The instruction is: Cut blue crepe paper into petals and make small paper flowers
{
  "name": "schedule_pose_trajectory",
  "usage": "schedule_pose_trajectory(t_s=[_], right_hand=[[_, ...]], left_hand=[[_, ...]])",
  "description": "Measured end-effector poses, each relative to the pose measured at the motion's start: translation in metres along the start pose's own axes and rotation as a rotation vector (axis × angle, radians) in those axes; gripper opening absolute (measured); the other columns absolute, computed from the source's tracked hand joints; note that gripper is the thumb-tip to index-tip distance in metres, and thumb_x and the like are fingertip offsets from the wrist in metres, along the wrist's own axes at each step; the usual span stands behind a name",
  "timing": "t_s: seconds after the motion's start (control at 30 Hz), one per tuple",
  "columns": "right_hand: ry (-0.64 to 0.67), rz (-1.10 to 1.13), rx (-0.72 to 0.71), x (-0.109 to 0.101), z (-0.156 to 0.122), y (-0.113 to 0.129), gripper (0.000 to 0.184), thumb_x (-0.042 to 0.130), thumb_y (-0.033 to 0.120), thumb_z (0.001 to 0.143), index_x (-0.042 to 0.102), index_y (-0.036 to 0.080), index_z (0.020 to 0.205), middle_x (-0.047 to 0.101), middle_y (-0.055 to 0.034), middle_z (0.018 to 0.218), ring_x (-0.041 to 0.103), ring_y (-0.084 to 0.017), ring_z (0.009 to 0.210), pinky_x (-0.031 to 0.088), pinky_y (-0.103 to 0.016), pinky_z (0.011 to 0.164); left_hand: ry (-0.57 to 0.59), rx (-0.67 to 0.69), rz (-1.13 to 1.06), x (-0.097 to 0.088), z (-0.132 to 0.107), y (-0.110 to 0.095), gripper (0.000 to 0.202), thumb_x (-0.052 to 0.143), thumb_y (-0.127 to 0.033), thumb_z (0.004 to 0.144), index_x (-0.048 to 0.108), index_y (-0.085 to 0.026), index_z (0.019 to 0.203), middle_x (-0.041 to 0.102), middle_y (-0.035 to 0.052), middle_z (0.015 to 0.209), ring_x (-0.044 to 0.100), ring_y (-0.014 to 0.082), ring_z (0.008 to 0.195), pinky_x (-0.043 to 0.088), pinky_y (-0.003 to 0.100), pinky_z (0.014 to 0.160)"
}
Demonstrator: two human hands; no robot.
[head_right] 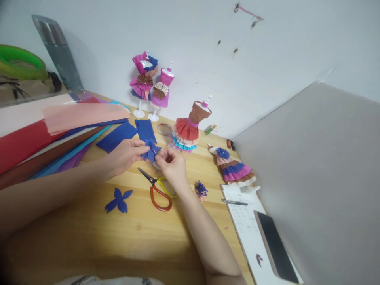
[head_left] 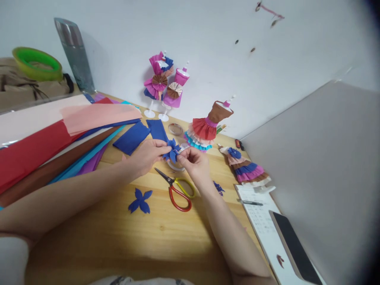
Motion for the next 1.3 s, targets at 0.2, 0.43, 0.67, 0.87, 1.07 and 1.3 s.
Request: schedule_pose_trajectory(t_s=[0.2, 0.43, 0.67, 0.87, 1.07, 1.3], right_hand=[[0.026, 0.165, 0.128, -0.001, 0.004, -0.011, 0.023, 0.071, 0.038, 0.064, 0.057, 0.019, 0.061, 0.046, 0.0057, 0.046, 0.035, -0.008, 0.044, 0.027, -0.024, 0.047], [0.001, 0.091, 0.006, -0.005, 0.003, -0.002, 0.021, 0.069, 0.037, 0.069, 0.059, 0.019, 0.067, 0.051, 0.0034, 0.057, 0.042, -0.010, 0.051, 0.032, -0.025, 0.051], [-0.036, -0.331, -0.382, -0.001, -0.012, 0.030, 0.009, 0.059, 0.020, 0.082, 0.061, 0.020, 0.073, 0.055, 0.0006, 0.064, 0.049, -0.013, 0.059, 0.040, -0.027, 0.057], [0.008, -0.615, -0.794, 0.011, -0.027, 0.047, 0.014, 0.054, 0.012, 0.087, 0.064, 0.021, 0.082, 0.062, -0.0053, 0.074, 0.054, -0.019, 0.072, 0.045, -0.033, 0.067], [0.099, -0.615, -0.866, 0.016, -0.032, 0.047, 0.012, 0.056, 0.016, 0.084, 0.067, 0.021, 0.086, 0.064, -0.0063, 0.078, 0.055, -0.019, 0.070, 0.045, -0.034, 0.065], [-0.095, -0.388, -0.601, -0.008, -0.021, 0.047, 0.011, 0.055, 0.020, 0.086, 0.065, 0.021, 0.081, 0.059, -0.0030, 0.071, 0.054, -0.017, 0.067, 0.045, -0.033, 0.064]], left_hand=[[-0.009, -0.035, -0.043, 0.000, 0.000, 0.002, 0.014, 0.077, -0.019, 0.066, 0.066, -0.010, 0.064, 0.064, 0.0038, 0.065, 0.058, 0.0115, 0.062, 0.046, 0.030, 0.070], [-0.006, -0.055, -0.034, 0.000, 0.000, 0.004, 0.014, 0.079, -0.019, 0.064, 0.068, -0.010, 0.065, 0.065, 0.0042, 0.065, 0.057, 0.0114, 0.061, 0.046, 0.028, 0.067], [0.003, -0.053, -0.029, 0.000, 0.000, 0.003, 0.011, 0.076, -0.018, 0.067, 0.069, -0.010, 0.065, 0.064, 0.0042, 0.064, 0.056, 0.0108, 0.061, 0.045, 0.026, 0.065], [0.018, -0.028, -0.039, 0.002, -0.001, -0.001, 0.010, 0.072, -0.017, 0.070, 0.068, -0.010, 0.063, 0.063, 0.0040, 0.063, 0.055, 0.0108, 0.060, 0.044, 0.026, 0.063], [0.006, -0.008, -0.058, 0.001, -0.001, -0.003, 0.009, 0.073, -0.017, 0.068, 0.068, -0.011, 0.065, 0.062, 0.0027, 0.064, 0.055, 0.0107, 0.062, 0.044, 0.025, 0.063], [0.059, -0.005, 0.042, 0.006, -0.002, -0.002, 0.013, 0.074, -0.023, 0.067, 0.067, -0.012, 0.063, 0.064, 0.0032, 0.064, 0.057, 0.0123, 0.062, 0.045, 0.028, 0.067]])
Point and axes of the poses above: each hand's wrist, its own z-axis towards the middle knuckle, its own x-axis out of the palm, y = z × x, the point moved 8 cm from there along z, towards the middle knuckle
